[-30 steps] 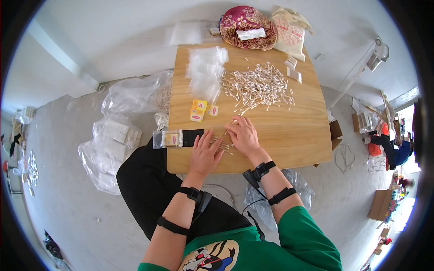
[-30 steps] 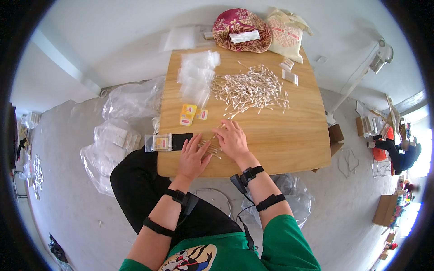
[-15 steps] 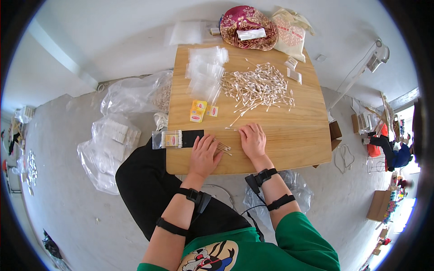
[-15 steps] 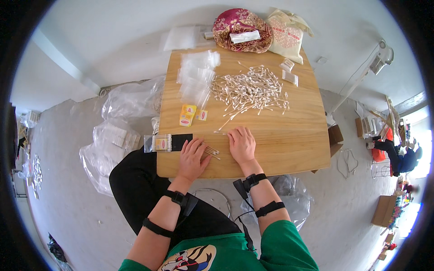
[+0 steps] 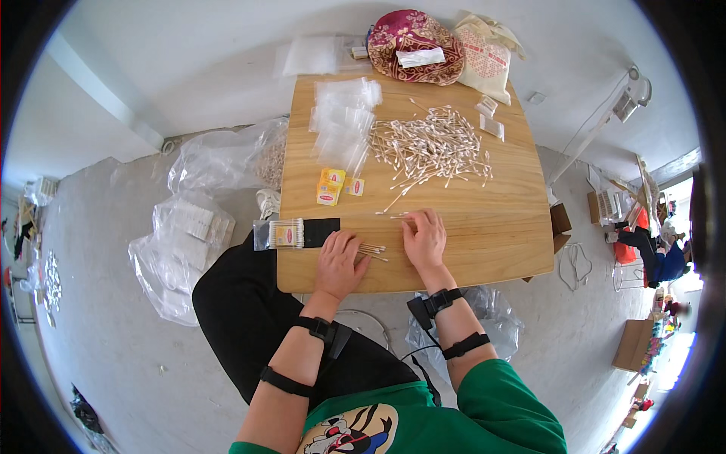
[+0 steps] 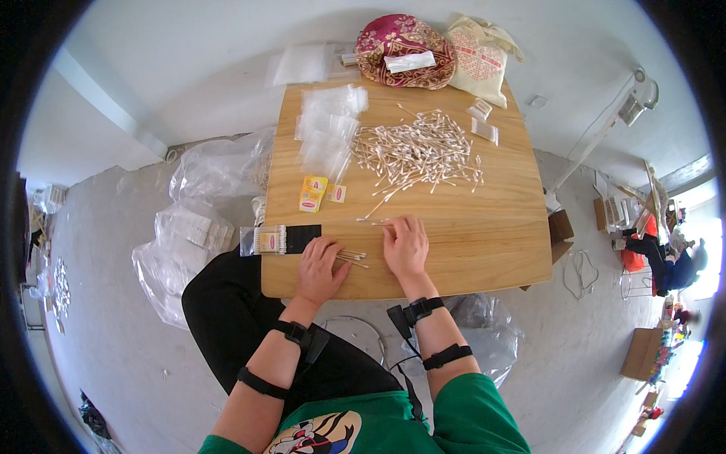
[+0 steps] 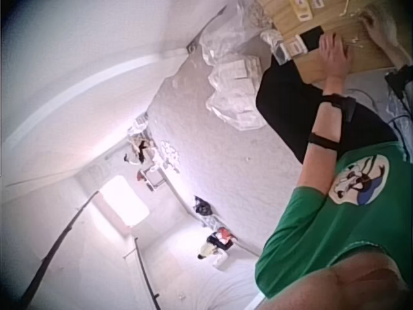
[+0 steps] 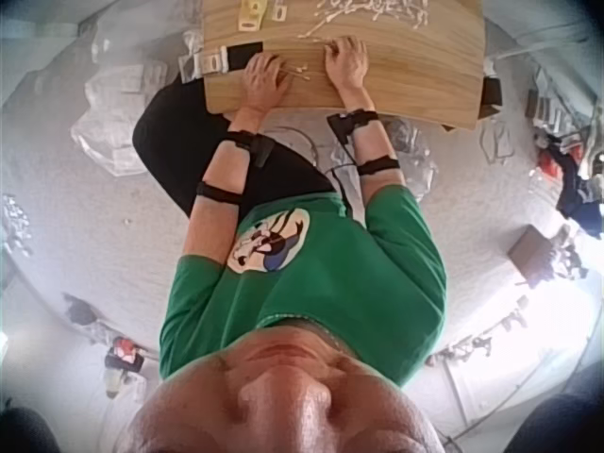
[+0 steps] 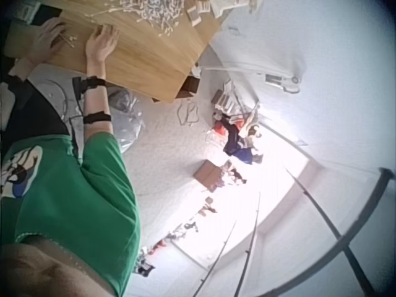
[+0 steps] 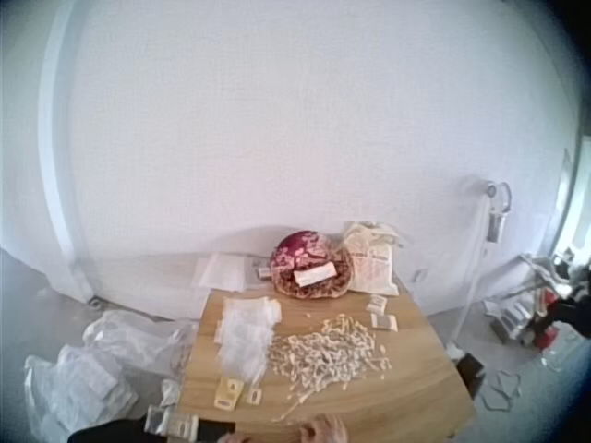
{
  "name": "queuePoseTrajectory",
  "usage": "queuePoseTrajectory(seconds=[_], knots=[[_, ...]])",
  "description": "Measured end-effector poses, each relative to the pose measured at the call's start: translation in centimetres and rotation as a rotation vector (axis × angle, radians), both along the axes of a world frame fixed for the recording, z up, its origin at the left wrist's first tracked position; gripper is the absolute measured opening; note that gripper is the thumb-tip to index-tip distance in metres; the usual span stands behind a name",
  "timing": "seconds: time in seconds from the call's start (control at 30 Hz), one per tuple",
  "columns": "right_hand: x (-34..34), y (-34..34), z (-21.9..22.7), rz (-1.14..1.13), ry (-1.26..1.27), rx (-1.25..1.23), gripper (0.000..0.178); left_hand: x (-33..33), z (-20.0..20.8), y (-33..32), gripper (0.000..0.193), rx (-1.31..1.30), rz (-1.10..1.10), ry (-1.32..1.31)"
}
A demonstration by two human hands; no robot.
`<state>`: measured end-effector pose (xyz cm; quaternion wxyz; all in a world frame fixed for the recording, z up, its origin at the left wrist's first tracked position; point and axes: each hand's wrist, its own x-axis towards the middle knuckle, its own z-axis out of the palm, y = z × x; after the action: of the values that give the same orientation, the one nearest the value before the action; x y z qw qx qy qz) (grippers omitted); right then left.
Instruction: The recorder is packaging cotton swabs into a small plastic bag.
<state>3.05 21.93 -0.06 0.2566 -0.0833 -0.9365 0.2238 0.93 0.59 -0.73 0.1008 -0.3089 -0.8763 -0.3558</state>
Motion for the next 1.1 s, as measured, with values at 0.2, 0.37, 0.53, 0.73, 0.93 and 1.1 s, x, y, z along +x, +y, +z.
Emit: queuePoseTrajectory(seconds=[0.2,0.37,0.53,0.73,0.93,1.1], knots=[[-0.4,1.1,0.3,-0.053,0.027,0.005,0.021,0.0,-0.1,0.2,0.034,0.032,0.029,-0.017],[-0.4,1.1,-0.1,0.065,-0.063,-0.042,0.016,-0.1,-0.6,0.2,0.034,0.028,0.049,-0.041],[-0.5,-2.1,0.2,0.164,-0.071,-0.127,0.012,0.0,-0.6,0.0,0.043,0.014,0.067,-0.054],[-0.4,-3.4,1.3,0.084,-0.095,-0.354,0.015,-0.1,-0.6,0.2,0.053,-0.016,0.097,-0.033],[0.4,-2.2,0.6,0.179,-0.112,-0.215,0.015,-0.1,-0.2,0.1,0.049,-0.054,0.082,-0.029],[-1.1,-3.4,0.7,0.062,-0.14,-0.364,0.009,0.0,0.0,0.1,0.043,-0.099,0.054,-0.027]])
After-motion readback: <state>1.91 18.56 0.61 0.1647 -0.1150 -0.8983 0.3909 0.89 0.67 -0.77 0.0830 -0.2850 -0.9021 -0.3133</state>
